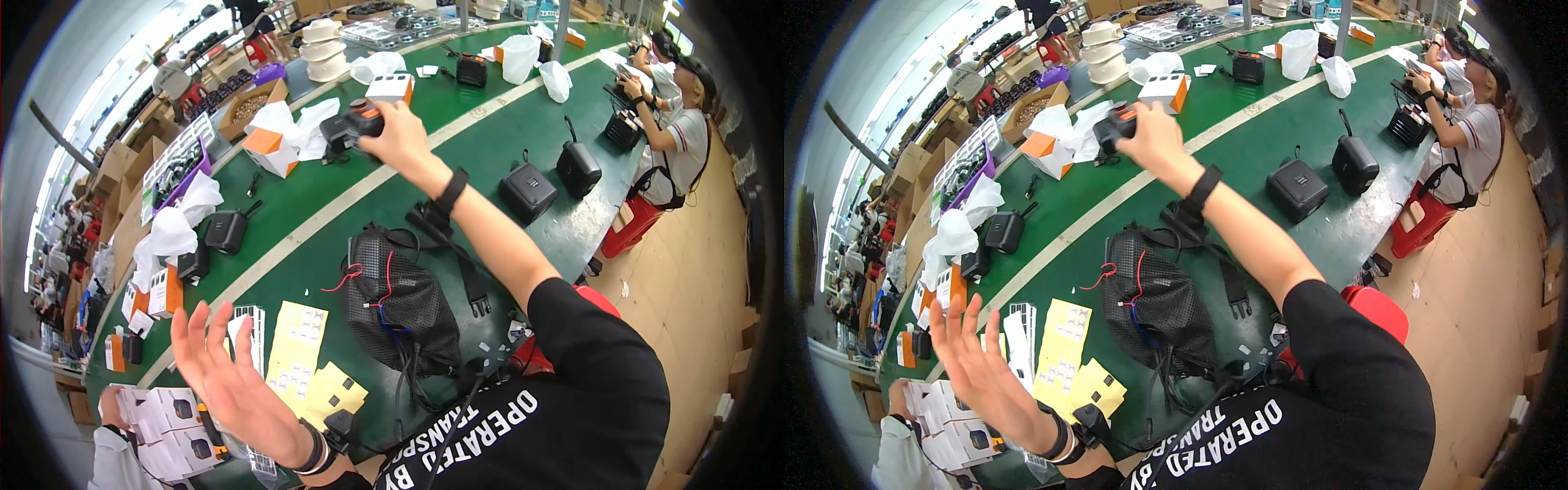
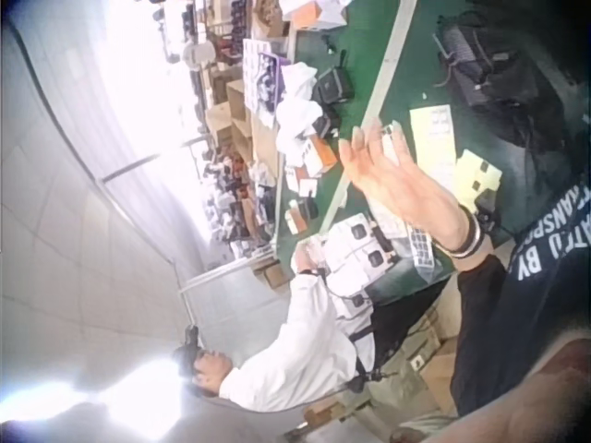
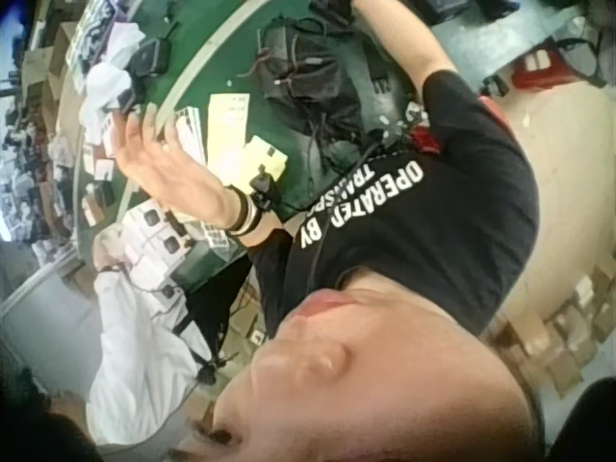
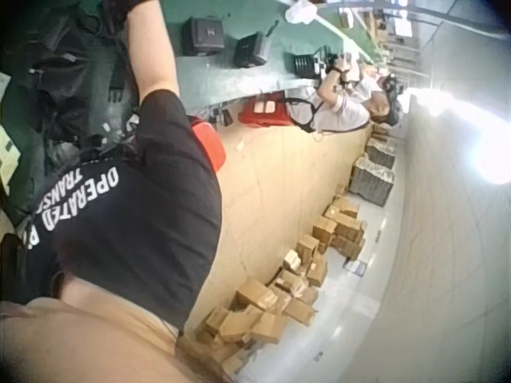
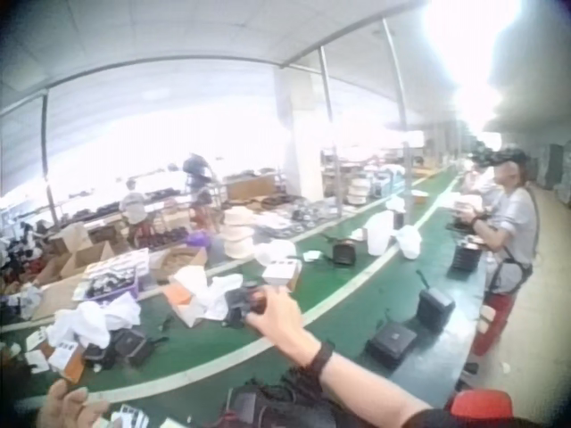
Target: Assembling and inspecting black portable voice amplifier devices on a factory production line.
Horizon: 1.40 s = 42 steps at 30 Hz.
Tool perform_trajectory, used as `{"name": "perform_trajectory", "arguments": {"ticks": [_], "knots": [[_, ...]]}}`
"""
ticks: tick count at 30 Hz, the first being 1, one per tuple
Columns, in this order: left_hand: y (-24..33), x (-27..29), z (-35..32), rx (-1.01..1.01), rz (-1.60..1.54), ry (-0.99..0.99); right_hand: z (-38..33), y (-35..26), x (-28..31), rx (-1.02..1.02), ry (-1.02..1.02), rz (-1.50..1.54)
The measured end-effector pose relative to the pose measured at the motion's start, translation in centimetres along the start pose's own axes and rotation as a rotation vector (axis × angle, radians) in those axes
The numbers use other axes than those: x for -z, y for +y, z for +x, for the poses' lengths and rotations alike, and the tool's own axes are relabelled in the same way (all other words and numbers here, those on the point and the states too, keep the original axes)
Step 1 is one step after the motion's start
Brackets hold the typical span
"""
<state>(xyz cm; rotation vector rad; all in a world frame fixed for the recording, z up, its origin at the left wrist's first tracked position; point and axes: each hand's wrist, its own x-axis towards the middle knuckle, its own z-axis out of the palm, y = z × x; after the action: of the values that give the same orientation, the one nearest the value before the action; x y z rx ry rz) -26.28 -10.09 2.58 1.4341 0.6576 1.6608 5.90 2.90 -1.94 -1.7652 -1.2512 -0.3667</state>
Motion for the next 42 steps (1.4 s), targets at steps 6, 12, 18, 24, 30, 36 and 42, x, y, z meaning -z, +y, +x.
{"name": "perform_trajectory", "arguments": {"ticks": [6,12,18,24,30,36,42], "knots": [[1.7,0.1,-1.1,-0.128,0.078,0.147,4.8,9.1,-6.1,-0.093,0.001,-0.145],[1.4,0.6,-0.9,-0.168,0.162,0.251,5.3,6.2,-9.9,0.341,0.148,-0.31],[1.0,-0.4,-0.5,-0.13,0.163,0.245,6.0,6.4,-14.6,-0.095,-0.128,-0.253],[0.0,0.5,-0.4,-0.119,0.222,0.258,5.8,7.6,-15.2,-0.157,-0.146,-0.219],[-0.6,1.2,-0.5,-0.148,0.158,0.222,5.4,5.8,-10.8,-0.261,-0.151,0.282],[-2.2,-0.6,0.2,-0.089,0.231,0.079,-3.8,-5.2,1.1,0.308,-0.271,0.777],[-3.3,-1.7,-0.7,-0.205,0.067,-0.124,-12.9,-11.4,7.6,0.591,-0.172,0.851]]}}
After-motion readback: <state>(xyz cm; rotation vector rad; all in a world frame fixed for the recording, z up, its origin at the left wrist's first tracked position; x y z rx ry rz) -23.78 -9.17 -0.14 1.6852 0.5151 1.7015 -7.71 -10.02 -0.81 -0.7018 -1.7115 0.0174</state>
